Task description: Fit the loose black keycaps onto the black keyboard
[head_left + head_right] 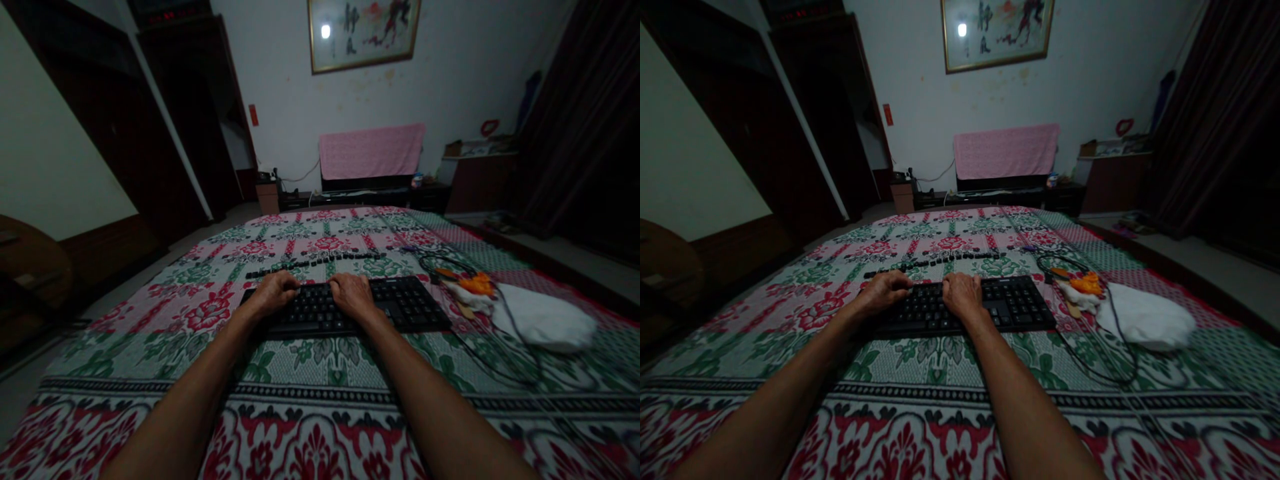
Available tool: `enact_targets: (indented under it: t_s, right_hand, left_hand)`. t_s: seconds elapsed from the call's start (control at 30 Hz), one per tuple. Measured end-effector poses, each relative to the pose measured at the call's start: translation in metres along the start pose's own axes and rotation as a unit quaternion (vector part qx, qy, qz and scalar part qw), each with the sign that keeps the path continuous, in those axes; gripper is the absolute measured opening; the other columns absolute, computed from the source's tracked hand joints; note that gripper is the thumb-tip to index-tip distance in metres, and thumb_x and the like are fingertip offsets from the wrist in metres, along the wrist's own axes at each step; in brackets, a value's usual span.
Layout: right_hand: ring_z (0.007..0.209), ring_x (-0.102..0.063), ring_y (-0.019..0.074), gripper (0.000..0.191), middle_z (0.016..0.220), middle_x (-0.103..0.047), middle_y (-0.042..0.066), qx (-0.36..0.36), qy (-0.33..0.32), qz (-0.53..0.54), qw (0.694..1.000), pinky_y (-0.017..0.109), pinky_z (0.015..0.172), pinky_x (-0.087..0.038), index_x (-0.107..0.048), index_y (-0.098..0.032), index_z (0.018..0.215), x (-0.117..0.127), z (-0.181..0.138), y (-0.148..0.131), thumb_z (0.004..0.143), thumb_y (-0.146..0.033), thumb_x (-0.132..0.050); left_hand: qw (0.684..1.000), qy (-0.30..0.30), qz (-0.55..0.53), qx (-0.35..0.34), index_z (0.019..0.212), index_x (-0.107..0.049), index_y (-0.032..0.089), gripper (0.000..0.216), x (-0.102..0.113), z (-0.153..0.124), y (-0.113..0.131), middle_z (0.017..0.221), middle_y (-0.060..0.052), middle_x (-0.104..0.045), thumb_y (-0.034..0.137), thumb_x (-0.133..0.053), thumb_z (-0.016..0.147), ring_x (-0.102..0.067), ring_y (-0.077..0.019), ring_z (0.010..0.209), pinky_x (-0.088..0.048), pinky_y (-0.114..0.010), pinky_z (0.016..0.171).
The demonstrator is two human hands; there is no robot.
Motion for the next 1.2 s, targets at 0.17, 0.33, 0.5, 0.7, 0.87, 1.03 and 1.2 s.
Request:
enact_targets:
  t_s: [0.17,0.33,0.5,0.7,0.87,1.03,1.2]
  right_hand:
    - [0.095,-0.053,0.0192,0.031,0.096,-0.063,0.007,0.0,0.002,-0.007,1.0,0.034,0.085,-0.023,-0.059,-0.021,0.097,0.001,-0.001,-0.001,0.085,-0.028,-0.032]
    - [0.095,-0.052,0.0193,0.03,0.097,-0.062,0.007,-0.003,0.0,-0.007,1.0,0.034,0.086,-0.022,-0.059,-0.021,0.097,0.001,-0.001,-0.001,0.085,-0.029,-0.033]
    - [0.097,-0.051,0.0183,0.03,0.098,-0.062,0.007,-0.006,-0.009,-0.005,1.0,0.033,0.088,-0.021,-0.059,-0.021,0.098,0.001,-0.001,0.0,0.085,-0.028,-0.032]
    - [0.097,-0.051,0.0186,0.031,0.099,-0.061,0.006,-0.005,-0.012,-0.01,1.0,0.035,0.088,-0.02,-0.058,-0.021,0.099,0.001,-0.001,-0.001,0.086,-0.028,-0.031]
    - [0.097,-0.05,0.0189,0.031,0.099,-0.061,0.007,-0.01,-0.022,-0.01,1.0,0.034,0.088,-0.02,-0.058,-0.021,0.099,0.001,0.0,-0.002,0.085,-0.028,-0.032]
    - [0.097,-0.051,0.019,0.031,0.098,-0.061,0.007,-0.01,-0.021,-0.014,1.0,0.034,0.088,-0.021,-0.059,-0.021,0.099,0.0,0.0,-0.001,0.086,-0.029,-0.032]
    - [0.098,-0.05,0.019,0.032,0.099,-0.061,0.008,-0.007,-0.02,-0.011,1.0,0.035,0.088,-0.02,-0.059,-0.021,0.101,-0.001,0.0,-0.001,0.086,-0.028,-0.031]
  left_hand:
    - [1.0,-0.011,0.02,-0.005,0.09,-0.066,0.019,0.025,-0.002,-0.001,0.0,0.086,-0.003,-0.061,0.022,-0.052,0.069,-0.056,-0.0147,0.082,-0.042,-0.023,0.074]
    - [1.0,-0.024,0.001,0.006,0.093,-0.065,0.019,0.027,-0.004,-0.002,-0.004,0.087,-0.002,-0.064,0.023,-0.051,0.07,-0.057,-0.0148,0.083,-0.042,-0.023,0.075]
    - [0.999,-0.031,-0.005,-0.007,0.091,-0.066,0.019,0.025,-0.006,-0.001,-0.004,0.086,-0.003,-0.064,0.025,-0.052,0.071,-0.057,-0.0142,0.082,-0.042,-0.023,0.074]
    - [0.999,-0.037,-0.006,-0.002,0.091,-0.067,0.021,0.026,-0.006,-0.002,0.002,0.086,-0.001,-0.066,0.025,-0.052,0.071,-0.058,-0.0143,0.081,-0.042,-0.023,0.075]
    - [0.996,-0.044,-0.063,0.045,0.088,-0.068,0.019,0.026,-0.008,-0.001,0.0,0.084,0.0,-0.068,0.026,-0.053,0.068,-0.059,-0.0145,0.077,-0.043,-0.023,0.071]
    - [0.988,-0.036,-0.117,0.091,0.08,-0.07,0.018,0.023,-0.012,0.002,-0.011,0.077,0.0,-0.069,0.026,-0.055,0.065,-0.06,-0.0144,0.071,-0.043,-0.023,0.066]
    - [0.987,-0.036,-0.119,0.106,0.078,-0.069,0.017,0.024,-0.015,0.003,-0.014,0.067,0.002,-0.065,0.029,-0.053,0.066,-0.055,-0.0124,0.062,-0.04,-0.022,0.059]
Point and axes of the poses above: each hand's wrist, its own z-axis towards the middle knuckle, its own x-axis out of the back of the hand, y = z × x, the point moved 7 cm from there along z, towards the middle knuckle
